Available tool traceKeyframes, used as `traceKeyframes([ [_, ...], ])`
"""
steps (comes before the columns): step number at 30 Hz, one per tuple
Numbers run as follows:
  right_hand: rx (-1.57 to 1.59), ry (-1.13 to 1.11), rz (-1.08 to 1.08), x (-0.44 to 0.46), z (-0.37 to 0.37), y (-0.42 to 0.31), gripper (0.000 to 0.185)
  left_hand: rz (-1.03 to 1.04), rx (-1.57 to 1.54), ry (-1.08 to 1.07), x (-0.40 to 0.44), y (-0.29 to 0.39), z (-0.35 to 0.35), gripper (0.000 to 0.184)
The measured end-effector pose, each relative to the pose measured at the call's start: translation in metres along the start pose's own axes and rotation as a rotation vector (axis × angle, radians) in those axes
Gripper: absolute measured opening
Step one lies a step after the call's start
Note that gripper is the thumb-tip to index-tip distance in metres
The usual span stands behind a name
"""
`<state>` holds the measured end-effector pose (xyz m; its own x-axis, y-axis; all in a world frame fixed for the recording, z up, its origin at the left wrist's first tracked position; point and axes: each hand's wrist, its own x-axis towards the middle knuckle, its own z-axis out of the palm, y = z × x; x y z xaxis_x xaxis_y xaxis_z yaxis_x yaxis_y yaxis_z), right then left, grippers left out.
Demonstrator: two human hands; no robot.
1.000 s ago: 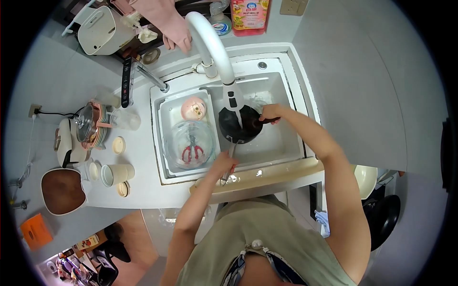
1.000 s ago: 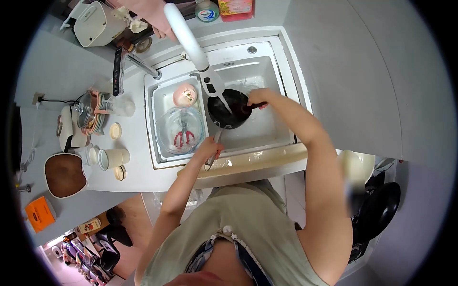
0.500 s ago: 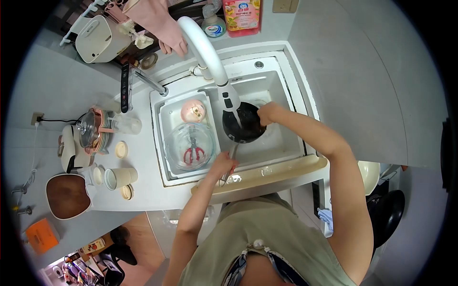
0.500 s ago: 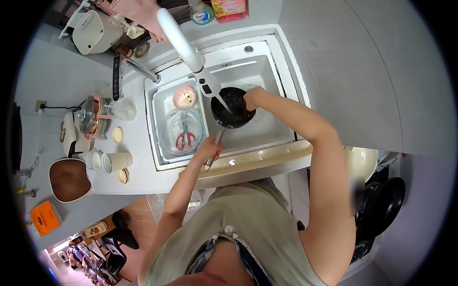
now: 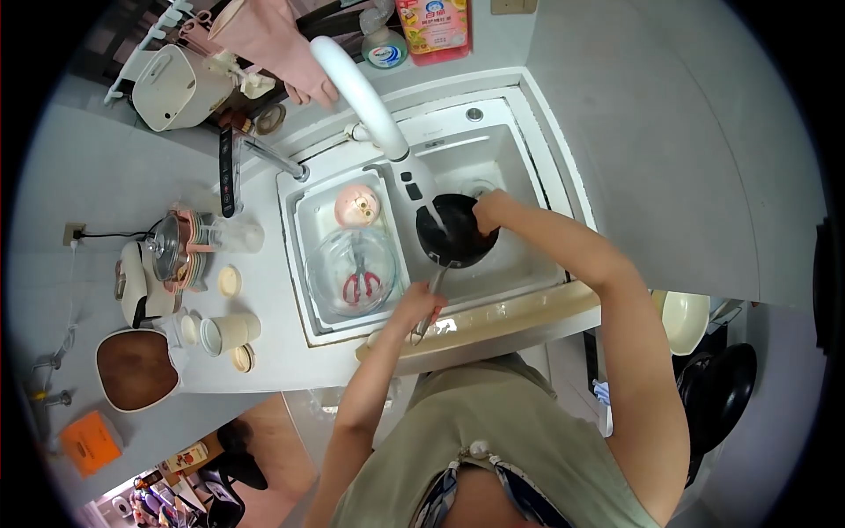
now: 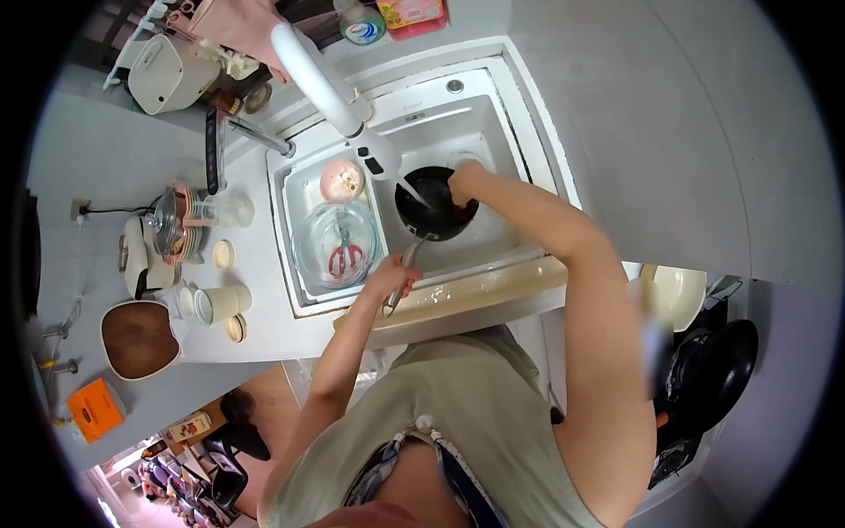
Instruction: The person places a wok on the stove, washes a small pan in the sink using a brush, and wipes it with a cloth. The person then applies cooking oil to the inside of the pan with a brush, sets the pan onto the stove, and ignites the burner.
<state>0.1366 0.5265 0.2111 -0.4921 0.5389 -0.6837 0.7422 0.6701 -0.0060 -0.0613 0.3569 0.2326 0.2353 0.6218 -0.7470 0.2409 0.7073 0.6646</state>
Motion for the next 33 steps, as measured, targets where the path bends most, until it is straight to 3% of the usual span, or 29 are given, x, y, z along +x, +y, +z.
traceKeyframes([
  [3,0.48,-0.322,0.047,-0.019,-0.026,-0.008,0.031,-0.072,-0.032,-0.024,0.008,-0.003,0.007,0.013],
  [7,0.302,0.309,0.108,0.023,0.02,-0.027,0.035,-0.048,-0.146,-0.038,0.0,-0.006,0.008,0.014],
  [11,0.137,0.386,0.281,0.046,0.04,-0.015,0.028,-0.093,-0.197,-0.031,-0.012,0.002,0.002,0.017],
  [14,0.185,0.317,0.252,0.029,0.023,-0.006,0.027,-0.11,-0.292,-0.07,-0.016,-0.001,-0.001,0.021],
  [20,0.387,0.405,-0.112,0.006,0.01,0.009,0.033,-0.097,-0.361,-0.126,-0.017,0.001,-0.005,0.018],
  [23,0.261,0.249,-0.257,-0.004,-0.012,0.006,0.038,-0.087,-0.346,-0.108,-0.01,0.003,-0.01,0.016],
  [26,0.356,-0.105,-0.142,-0.012,-0.028,0.018,0.033,-0.042,-0.163,-0.064,-0.008,0.0,-0.015,0.014],
  [27,0.336,-0.195,-0.101,-0.01,-0.032,0.023,0.03,-0.022,-0.077,-0.049,-0.008,-0.001,-0.015,0.013],
  [30,-0.26,-0.061,-0.083,0.008,-0.039,0.028,0.028,0.016,0.04,-0.026,-0.01,-0.002,-0.008,0.012],
  [31,-0.352,-0.095,0.014,0.016,-0.043,0.025,0.026,0.017,0.052,-0.032,-0.011,-0.001,-0.003,0.012],
  [33,-0.43,0.128,0.024,0.022,-0.048,0.015,0.021,0.031,0.075,-0.043,-0.011,0.003,0.009,0.012],
])
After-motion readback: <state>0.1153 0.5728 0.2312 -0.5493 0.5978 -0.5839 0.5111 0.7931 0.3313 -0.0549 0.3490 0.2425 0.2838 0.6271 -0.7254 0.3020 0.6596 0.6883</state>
